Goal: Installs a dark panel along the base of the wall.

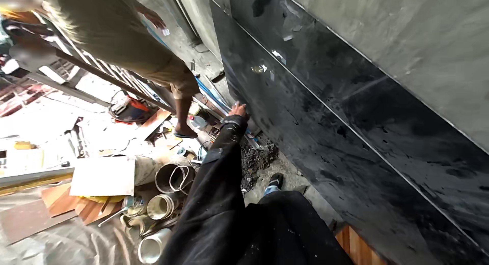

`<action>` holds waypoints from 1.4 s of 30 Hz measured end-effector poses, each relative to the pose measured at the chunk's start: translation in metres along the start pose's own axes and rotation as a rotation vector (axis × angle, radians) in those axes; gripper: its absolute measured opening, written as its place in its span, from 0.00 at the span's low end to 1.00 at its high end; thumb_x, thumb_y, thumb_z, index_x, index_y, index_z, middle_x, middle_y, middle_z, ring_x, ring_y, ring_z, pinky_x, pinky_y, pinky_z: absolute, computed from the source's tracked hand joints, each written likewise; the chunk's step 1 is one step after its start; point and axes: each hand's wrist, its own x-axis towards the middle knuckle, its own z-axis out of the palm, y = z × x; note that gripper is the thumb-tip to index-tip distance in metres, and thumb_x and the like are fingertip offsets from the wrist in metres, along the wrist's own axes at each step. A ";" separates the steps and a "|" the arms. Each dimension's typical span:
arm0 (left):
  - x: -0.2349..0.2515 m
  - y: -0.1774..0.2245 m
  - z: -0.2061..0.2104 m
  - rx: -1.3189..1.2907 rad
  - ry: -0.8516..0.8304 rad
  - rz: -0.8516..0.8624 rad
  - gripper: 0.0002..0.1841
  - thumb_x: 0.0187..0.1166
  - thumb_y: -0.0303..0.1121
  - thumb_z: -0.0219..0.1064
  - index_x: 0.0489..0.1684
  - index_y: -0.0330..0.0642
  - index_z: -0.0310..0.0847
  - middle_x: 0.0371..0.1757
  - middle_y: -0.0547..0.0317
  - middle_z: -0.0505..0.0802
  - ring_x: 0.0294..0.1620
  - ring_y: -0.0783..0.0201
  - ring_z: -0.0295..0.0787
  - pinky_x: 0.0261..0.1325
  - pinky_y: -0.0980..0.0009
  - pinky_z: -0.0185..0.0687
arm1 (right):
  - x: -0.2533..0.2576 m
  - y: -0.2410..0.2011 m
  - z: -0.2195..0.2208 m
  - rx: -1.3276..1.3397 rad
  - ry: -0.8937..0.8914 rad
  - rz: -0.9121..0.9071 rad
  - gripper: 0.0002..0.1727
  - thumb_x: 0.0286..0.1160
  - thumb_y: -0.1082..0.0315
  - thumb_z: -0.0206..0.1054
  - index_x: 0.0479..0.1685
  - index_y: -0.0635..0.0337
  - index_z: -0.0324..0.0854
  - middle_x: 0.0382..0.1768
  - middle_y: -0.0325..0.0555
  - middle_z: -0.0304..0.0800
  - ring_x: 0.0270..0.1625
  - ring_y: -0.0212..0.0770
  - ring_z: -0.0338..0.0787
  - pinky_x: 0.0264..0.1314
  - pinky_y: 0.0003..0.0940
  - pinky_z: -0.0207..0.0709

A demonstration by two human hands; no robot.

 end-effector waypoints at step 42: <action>-0.375 0.490 0.260 -0.005 0.160 1.175 0.20 0.77 0.37 0.70 0.67 0.43 0.88 0.74 0.37 0.85 0.82 0.35 0.73 0.86 0.36 0.59 | 0.407 0.277 -0.362 -0.578 0.223 -0.735 0.26 0.77 0.53 0.72 0.70 0.56 0.85 0.61 0.60 0.87 0.66 0.61 0.85 0.71 0.59 0.78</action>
